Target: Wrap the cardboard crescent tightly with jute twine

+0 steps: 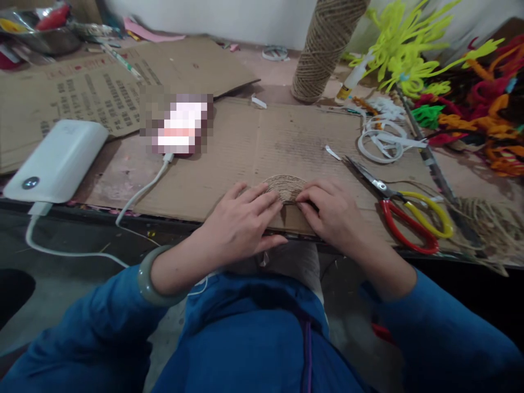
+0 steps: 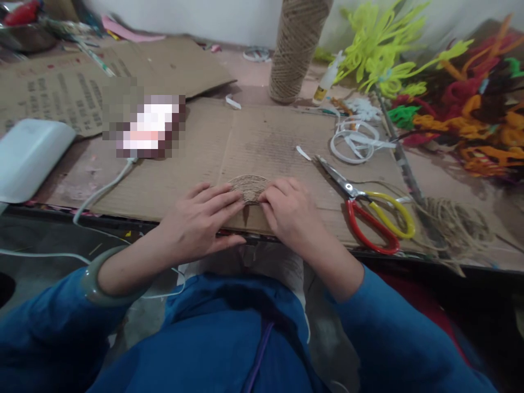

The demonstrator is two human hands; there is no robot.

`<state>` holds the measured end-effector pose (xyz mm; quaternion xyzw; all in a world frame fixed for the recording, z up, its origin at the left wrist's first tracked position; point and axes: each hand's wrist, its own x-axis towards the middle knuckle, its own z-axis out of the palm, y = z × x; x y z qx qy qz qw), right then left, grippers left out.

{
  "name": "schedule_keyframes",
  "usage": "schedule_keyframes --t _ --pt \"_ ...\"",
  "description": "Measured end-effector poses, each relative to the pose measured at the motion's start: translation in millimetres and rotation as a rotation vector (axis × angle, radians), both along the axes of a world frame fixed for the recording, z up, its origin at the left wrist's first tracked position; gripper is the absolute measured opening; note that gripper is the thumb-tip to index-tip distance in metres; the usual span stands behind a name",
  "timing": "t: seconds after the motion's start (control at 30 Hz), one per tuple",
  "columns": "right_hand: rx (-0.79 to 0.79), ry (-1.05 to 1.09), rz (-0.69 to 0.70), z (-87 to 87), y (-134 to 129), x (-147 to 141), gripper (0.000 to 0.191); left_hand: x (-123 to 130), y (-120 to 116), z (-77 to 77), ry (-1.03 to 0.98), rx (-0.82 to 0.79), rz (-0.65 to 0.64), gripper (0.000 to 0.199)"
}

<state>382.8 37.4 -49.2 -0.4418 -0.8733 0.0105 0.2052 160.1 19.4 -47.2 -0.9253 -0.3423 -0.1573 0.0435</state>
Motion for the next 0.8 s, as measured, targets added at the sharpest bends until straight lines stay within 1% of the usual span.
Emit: schedule_keyframes --t 0.1,0.23,0.33,0.43,0.5,0.57,0.67,0.8 --pt "0.005 -0.003 0.000 0.6 1 -2 0.020 0 0 -0.1 0.004 0.009 0.003 0.055" --pt "0.008 0.057 0.025 0.2 2 3 0.022 0 1 -2.0 0.004 0.002 0.018 0.055" --pt "0.068 0.061 0.032 0.0 -2 10 0.026 0 1 -3.3 -0.010 -0.005 0.017 0.054" --pt "0.135 -0.085 0.065 0.2 -11 14 0.032 0 1 -2.6 0.001 -0.015 0.015 0.061" --pt "0.138 -0.206 0.092 0.0 -16 13 0.037 0 2 -1.1 0.023 -0.025 0.008 0.070" --pt "0.118 -0.278 0.098 -0.5 -19 12 0.041 1 2 1.0 0.046 -0.033 0.001 0.076" --pt "0.077 -0.313 0.084 -0.7 -20 9 0.046 2 2 4.1 0.083 -0.046 0.006 0.076" --pt "-0.003 -0.327 0.067 1.6 -18 8 0.045 4 2 5.7 0.107 -0.069 0.022 0.073"
